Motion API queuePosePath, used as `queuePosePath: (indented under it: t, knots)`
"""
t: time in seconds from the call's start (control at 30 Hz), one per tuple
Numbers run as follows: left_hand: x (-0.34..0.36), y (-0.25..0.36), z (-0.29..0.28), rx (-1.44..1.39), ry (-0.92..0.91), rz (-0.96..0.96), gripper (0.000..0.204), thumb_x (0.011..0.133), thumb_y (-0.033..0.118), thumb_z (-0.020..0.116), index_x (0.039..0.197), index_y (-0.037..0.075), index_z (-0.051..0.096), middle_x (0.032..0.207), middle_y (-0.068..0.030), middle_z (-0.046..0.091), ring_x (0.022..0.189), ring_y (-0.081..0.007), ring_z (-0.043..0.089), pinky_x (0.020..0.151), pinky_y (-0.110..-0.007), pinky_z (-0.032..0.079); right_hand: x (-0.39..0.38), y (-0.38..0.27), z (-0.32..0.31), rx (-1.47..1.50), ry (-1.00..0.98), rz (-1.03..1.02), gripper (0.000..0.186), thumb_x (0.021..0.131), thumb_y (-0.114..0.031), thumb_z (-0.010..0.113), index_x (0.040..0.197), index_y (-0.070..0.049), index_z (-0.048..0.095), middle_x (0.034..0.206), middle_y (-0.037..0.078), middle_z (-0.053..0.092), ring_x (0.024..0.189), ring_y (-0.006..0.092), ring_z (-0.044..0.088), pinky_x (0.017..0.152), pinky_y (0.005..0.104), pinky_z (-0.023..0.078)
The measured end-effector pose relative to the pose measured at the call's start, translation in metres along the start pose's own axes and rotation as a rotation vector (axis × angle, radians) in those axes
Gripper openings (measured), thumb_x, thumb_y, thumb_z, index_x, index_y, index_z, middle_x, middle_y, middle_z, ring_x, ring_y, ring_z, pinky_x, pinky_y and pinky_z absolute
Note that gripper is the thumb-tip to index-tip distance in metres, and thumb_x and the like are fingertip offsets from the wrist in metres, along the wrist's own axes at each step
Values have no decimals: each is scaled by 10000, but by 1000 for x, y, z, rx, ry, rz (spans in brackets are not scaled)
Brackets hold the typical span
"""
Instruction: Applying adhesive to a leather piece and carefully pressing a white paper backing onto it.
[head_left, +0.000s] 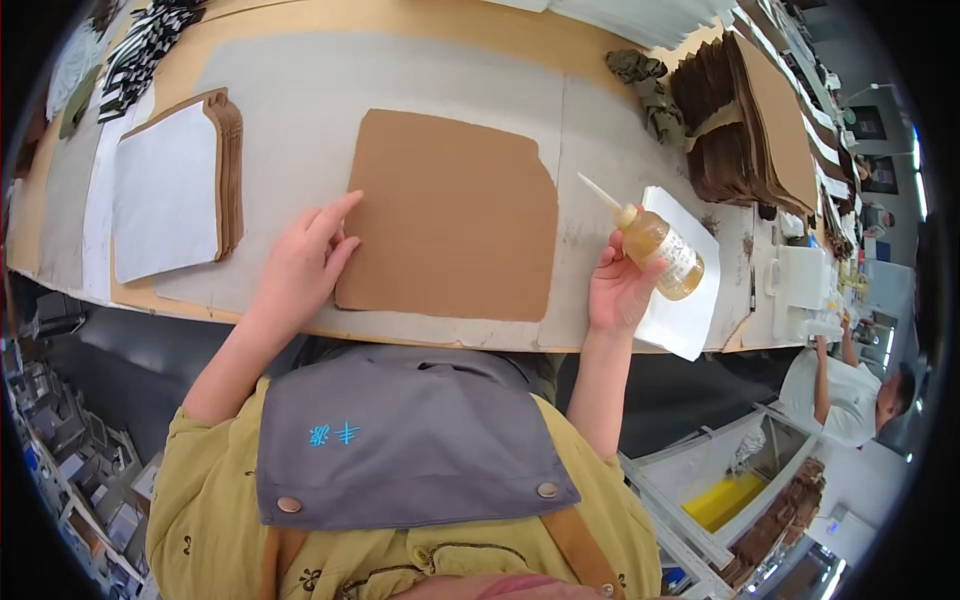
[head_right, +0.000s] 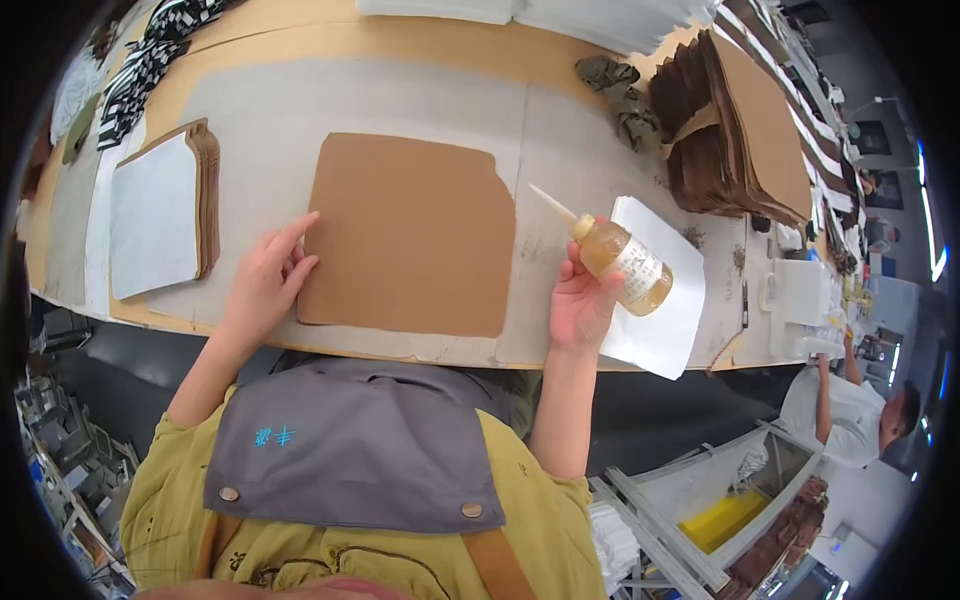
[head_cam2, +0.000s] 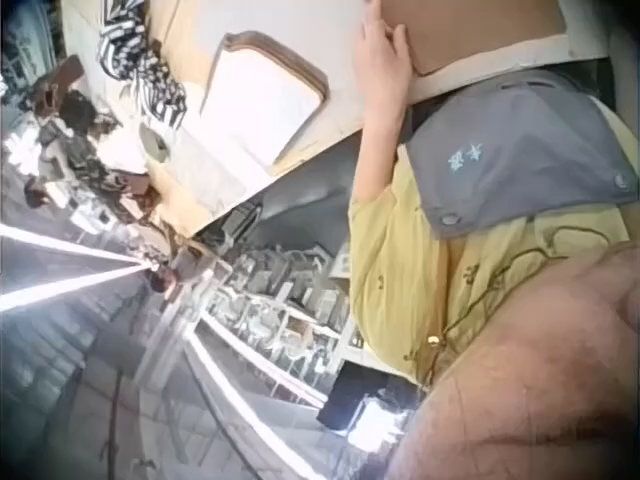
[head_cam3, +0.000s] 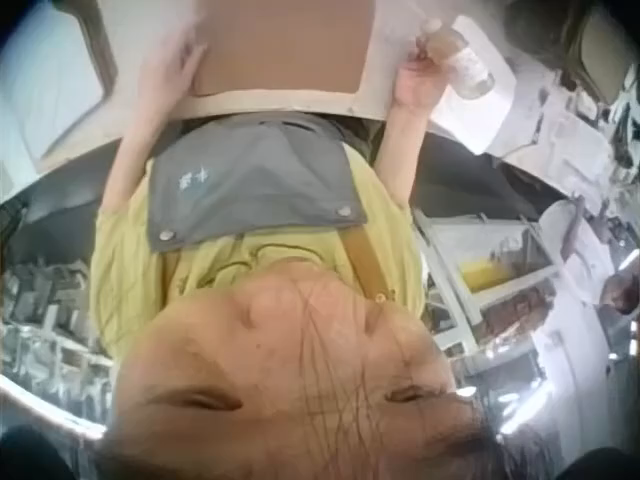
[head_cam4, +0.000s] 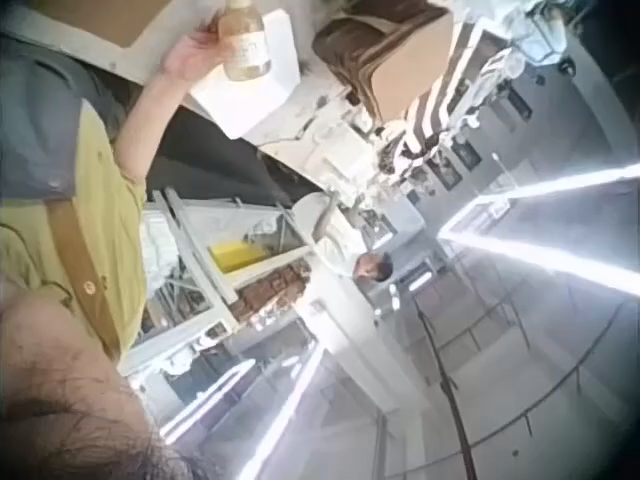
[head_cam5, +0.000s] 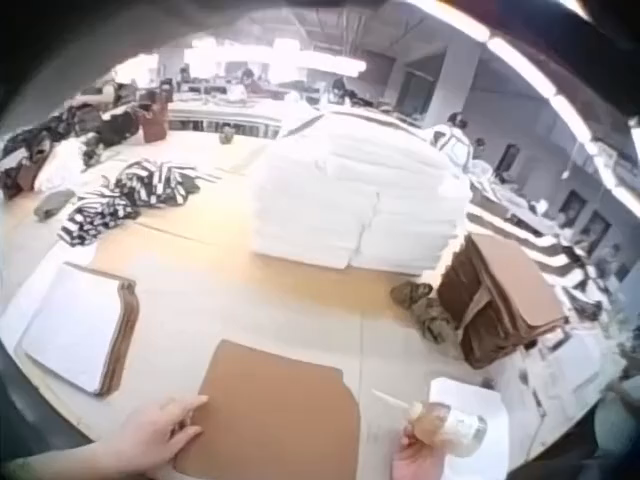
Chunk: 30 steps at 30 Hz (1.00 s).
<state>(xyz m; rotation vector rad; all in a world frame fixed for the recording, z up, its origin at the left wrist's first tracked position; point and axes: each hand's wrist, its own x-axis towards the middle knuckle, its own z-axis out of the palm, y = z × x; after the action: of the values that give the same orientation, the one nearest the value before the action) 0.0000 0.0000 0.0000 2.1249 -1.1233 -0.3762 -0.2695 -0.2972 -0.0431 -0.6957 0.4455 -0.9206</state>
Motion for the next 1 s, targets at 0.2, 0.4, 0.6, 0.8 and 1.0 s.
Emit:
queuePosePath:
  t: [0.2,0.4,0.6,0.8,1.0]
  knots:
    - [8,3,-18,-28,-107,-96,576,886,28,730,1429,129,569,865,-57,559,707,-182,571,676,-340,510,1,5,14,3,11,6,947,803,-487,846,1530,-71,404,1511,81,519,1006,185,678,832,310,603]
    - [36,1,-25,95,-135,-73,560,866,57,760,1398,128,600,940,-58,596,771,-212,598,688,-350,512,-3,4,32,-201,1,-13,991,754,-518,882,1547,-178,395,1558,78,466,955,178,658,774,280,568]
    - [70,-20,-18,177,27,233,500,850,49,759,1334,100,642,1250,-92,644,1111,-286,622,886,-381,522,-2,9,58,-304,75,-6,1092,631,-435,985,1520,-222,387,1528,142,476,980,302,705,805,370,601]
    - [75,-28,-10,267,-7,298,468,827,60,749,1286,90,666,1352,-79,614,1279,-312,581,1037,-433,459,7,18,71,-382,58,-46,1160,600,-443,998,1541,-215,361,1495,135,497,1024,323,719,812,356,617]
    - [77,-30,-13,251,-65,264,472,829,52,742,1294,71,663,1382,-98,598,1314,-321,559,1073,-434,424,10,27,76,-376,114,-73,1247,589,-486,992,1577,-126,323,1461,110,522,965,280,730,761,328,627]
